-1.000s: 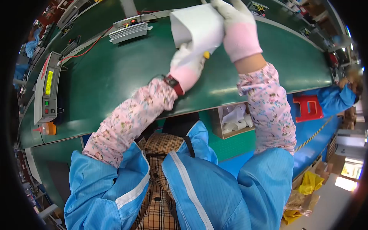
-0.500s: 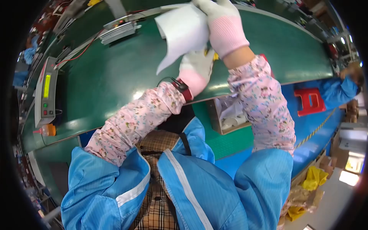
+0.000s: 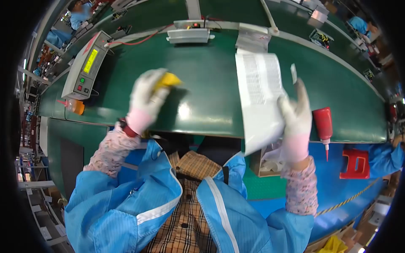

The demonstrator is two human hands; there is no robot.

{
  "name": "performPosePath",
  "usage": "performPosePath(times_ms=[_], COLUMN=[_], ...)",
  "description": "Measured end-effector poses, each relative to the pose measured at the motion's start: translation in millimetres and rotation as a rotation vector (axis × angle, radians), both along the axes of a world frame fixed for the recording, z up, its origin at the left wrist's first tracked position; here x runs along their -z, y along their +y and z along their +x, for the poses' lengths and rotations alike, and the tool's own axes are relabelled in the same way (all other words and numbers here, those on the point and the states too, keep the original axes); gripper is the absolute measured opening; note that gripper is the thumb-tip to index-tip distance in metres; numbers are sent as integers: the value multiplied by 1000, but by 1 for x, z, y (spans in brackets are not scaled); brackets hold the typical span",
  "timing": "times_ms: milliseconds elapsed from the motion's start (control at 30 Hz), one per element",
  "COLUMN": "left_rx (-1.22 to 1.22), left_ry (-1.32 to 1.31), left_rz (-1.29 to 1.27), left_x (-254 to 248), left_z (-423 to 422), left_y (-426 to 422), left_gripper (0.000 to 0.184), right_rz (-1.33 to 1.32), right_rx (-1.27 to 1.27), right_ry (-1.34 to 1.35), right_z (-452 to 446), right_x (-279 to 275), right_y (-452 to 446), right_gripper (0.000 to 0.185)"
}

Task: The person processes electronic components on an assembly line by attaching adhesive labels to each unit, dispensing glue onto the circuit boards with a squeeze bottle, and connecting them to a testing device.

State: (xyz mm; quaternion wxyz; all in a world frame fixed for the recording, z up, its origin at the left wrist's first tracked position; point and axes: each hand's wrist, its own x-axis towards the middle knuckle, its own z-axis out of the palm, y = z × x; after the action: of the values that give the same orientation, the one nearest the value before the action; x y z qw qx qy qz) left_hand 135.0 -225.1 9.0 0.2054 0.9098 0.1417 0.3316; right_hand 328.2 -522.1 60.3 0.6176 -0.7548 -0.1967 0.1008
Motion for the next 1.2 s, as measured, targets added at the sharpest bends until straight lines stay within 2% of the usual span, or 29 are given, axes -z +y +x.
performPosePath(times_ms=[67,133,200,333,367,500,533,700,833,1000,1200], left_rx=[-341,-517,-570,-584,-588,-681,-694,-712,-768,-830,-779], left_ry=[93,159,151,185,178,349,343,99,374,387,422], left_rz=[171,287,357,301,298,340,336,347,144,249,396], left_x=[12,35,66,106,107,102,100,84,73,86,82], left_z=[-26,-54,-76,-97,-94,-84,-82,-79,-88,-90,-79], left_y=[76,147,190,239,240,232,227,207,209,218,199], left_gripper=[52,54,53,51,51,47,47,45,42,46,51], right_rz=[-33,-105,-185,-590,-591,-658,-652,-471,-153,-29,47], right_rx=[-19,-33,-36,75,74,-49,-56,-124,29,155,215], right_ry=[81,139,197,50,41,-1025,-1037,-901,-481,-312,-321], right_z=[-11,-21,-29,-51,-53,-48,-50,-62,-62,-48,5], right_x=[26,48,49,27,33,91,96,112,118,80,94], right_y=[-11,-21,-26,-24,-27,-43,-43,-40,-39,-13,0], right_gripper=[73,76,80,86,86,86,86,80,68,61,50])
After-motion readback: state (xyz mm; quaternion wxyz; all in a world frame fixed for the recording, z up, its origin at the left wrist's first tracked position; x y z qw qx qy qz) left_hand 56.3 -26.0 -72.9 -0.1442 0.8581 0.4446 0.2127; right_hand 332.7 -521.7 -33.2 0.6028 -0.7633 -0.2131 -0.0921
